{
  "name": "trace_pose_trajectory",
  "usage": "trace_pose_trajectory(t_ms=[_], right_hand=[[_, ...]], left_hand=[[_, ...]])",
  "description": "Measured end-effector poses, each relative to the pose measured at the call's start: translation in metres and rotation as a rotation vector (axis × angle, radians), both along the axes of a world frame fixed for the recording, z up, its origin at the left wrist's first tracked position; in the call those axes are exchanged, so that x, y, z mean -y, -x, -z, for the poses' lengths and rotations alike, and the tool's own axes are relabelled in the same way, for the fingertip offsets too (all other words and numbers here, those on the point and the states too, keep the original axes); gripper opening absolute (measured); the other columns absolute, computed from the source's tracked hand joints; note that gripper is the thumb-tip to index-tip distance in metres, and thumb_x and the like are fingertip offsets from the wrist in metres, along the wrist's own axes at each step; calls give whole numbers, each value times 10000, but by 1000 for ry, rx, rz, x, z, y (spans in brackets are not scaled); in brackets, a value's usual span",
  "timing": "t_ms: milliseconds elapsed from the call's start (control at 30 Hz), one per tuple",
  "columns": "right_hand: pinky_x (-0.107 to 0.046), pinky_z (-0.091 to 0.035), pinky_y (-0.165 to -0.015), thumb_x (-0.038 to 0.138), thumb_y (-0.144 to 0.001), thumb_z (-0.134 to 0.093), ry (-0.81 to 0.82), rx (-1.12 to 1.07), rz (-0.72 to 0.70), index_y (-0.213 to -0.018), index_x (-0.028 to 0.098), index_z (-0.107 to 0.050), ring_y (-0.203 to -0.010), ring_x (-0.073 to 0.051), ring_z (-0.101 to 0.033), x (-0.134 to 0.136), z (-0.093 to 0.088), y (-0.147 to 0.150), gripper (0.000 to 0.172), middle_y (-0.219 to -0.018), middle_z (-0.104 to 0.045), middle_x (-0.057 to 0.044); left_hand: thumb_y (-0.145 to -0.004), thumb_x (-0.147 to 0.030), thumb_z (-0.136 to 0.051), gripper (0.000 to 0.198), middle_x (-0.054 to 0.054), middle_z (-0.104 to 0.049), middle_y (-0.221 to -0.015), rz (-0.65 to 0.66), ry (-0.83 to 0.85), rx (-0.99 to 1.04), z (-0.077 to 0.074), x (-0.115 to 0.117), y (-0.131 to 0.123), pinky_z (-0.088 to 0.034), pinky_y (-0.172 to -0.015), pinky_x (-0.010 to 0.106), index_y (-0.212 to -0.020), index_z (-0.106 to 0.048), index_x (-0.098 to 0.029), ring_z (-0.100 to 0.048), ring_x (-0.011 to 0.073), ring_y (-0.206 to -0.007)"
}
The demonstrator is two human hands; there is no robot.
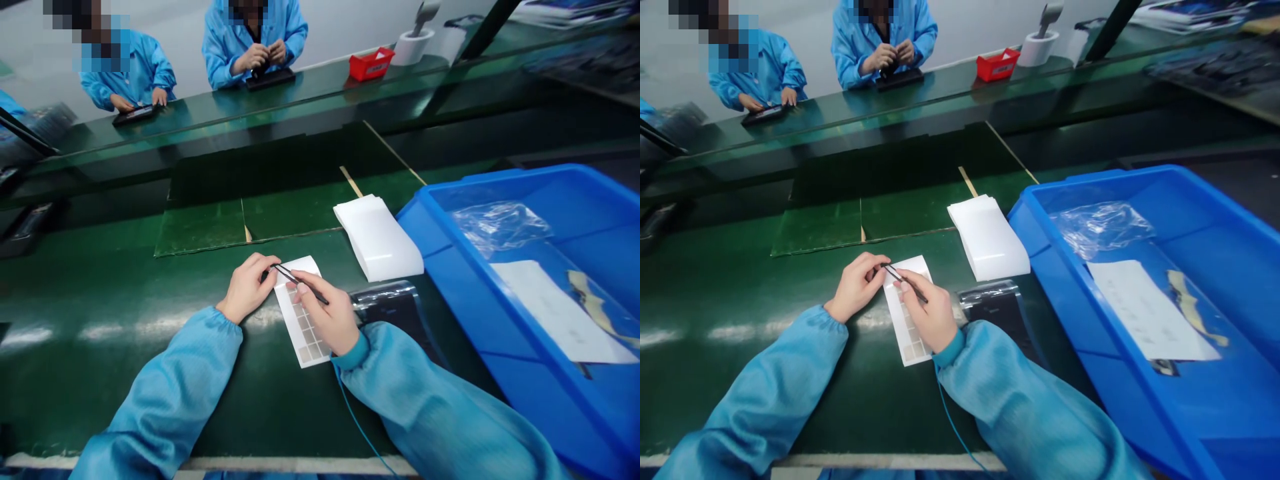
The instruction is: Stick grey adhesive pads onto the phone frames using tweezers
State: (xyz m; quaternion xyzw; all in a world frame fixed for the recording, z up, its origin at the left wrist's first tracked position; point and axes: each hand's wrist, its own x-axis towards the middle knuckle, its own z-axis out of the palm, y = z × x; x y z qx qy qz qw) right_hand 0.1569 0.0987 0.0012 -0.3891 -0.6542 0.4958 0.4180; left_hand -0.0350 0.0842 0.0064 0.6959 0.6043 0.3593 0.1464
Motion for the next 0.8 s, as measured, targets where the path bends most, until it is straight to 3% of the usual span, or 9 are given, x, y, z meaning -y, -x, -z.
trace_pose_trajectory(t_ms=[333,800], right_hand=[[-294,-580,-667,319,-959,-552,20,43,-37,-1208,192,-658,-605,-141,-672,0,5,0,299,-832,-757,-31],[-303,-600,-696,352,-951,-575,38,35,-59,-1240,205,-649,-688,-166,-710,-1,7,0,333,-857,-765,-39]], left_hand=[[-972,-230,-510,195,4,-598,-865,-35,-25,48,4,0,0,-432,-649,229,-1101,-653,-196,-506,95,-653],[-1008,-303,-481,207,36,-677,-970,-43,-48,91,8,0,2,-500,-744,238,-1098,-632,-195,-616,121,-776]])
